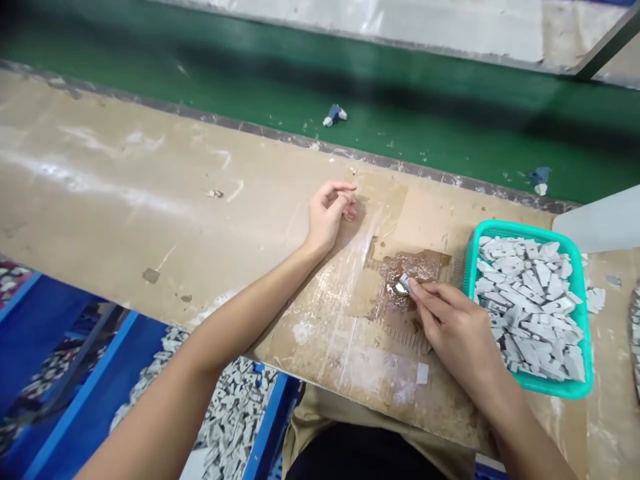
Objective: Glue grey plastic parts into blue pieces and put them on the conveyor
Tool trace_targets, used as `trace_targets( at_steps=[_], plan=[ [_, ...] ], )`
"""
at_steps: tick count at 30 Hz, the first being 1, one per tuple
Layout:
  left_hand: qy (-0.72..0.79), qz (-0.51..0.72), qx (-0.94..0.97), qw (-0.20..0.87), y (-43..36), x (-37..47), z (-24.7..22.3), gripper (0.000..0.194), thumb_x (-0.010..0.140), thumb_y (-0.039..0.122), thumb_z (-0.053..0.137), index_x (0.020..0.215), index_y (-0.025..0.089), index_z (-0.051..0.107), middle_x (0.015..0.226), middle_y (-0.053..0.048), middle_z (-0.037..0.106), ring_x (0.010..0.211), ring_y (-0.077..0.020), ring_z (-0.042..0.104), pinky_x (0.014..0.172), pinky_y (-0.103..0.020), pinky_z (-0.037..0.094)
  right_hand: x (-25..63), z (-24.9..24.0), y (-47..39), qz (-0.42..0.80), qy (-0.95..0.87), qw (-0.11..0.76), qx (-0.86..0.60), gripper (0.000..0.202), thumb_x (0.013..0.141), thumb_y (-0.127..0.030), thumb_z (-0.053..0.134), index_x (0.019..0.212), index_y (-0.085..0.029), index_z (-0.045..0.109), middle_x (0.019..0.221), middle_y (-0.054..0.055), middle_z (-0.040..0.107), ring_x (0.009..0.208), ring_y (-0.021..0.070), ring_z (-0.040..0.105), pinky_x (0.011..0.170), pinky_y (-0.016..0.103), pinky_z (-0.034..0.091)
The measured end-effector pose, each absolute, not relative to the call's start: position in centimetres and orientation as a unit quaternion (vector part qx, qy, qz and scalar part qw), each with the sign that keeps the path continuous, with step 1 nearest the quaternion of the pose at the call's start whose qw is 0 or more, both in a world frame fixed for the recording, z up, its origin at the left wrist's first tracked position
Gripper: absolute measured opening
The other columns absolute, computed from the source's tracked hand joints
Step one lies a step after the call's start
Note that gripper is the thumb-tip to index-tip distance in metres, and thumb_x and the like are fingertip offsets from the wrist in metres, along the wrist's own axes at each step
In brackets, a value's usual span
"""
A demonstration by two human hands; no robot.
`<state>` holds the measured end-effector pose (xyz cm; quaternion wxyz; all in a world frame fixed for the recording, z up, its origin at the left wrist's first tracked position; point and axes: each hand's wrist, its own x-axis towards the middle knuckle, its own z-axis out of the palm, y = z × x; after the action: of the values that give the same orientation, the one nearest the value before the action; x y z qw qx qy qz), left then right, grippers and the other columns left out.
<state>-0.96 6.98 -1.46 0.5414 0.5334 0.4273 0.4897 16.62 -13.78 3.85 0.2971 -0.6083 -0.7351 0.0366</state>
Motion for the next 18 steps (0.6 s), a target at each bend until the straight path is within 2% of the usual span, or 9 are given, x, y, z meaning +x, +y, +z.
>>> trace_targets(
  at_steps=[5, 12, 18],
  plan=[
    [0.423, 0.493, 0.560, 0.514, 7.1, -0.8, -2.0, 0.016, 0.086, 0.010, 0.053, 0.092, 0.019, 0.065, 0.070, 0.003, 0.062, 0.057, -0.0063, 0.060, 0.055, -0.017, 0.047, 16.2, 4.4, -13.5, -0.018, -0.766, 0.231, -0.600, 0.020, 0.092, -0.012, 0.064, 0.108, -0.018, 0.075, 0.088, 0.002, 0.076, 0.075, 0.0125, 0.073, 0.072, 0.021, 0.060],
    [0.415, 0.497, 0.570, 0.505, 7.4, -0.7, -2.6, 0.009, 0.090, 0.015, 0.059, 0.090, 0.021, 0.066, 0.070, 0.003, 0.060, 0.061, -0.0077, 0.062, 0.062, -0.019, 0.051, 16.0, 4.5, -13.6, -0.005, -0.783, 0.192, -0.591, 0.019, 0.092, -0.013, 0.067, 0.109, -0.017, 0.072, 0.088, 0.001, 0.075, 0.076, 0.0110, 0.071, 0.070, 0.021, 0.056],
    [0.402, 0.493, 0.563, 0.528, 7.3, -0.7, -2.3, 0.006, 0.090, 0.018, 0.062, 0.089, 0.021, 0.066, 0.069, 0.003, 0.057, 0.073, -0.0124, 0.067, 0.071, -0.024, 0.054, 16.0, 4.4, -13.6, 0.005, -0.788, 0.178, -0.590, 0.020, 0.093, -0.013, 0.065, 0.112, -0.015, 0.071, 0.087, 0.002, 0.074, 0.076, 0.0104, 0.069, 0.067, 0.020, 0.053]
  ],
)
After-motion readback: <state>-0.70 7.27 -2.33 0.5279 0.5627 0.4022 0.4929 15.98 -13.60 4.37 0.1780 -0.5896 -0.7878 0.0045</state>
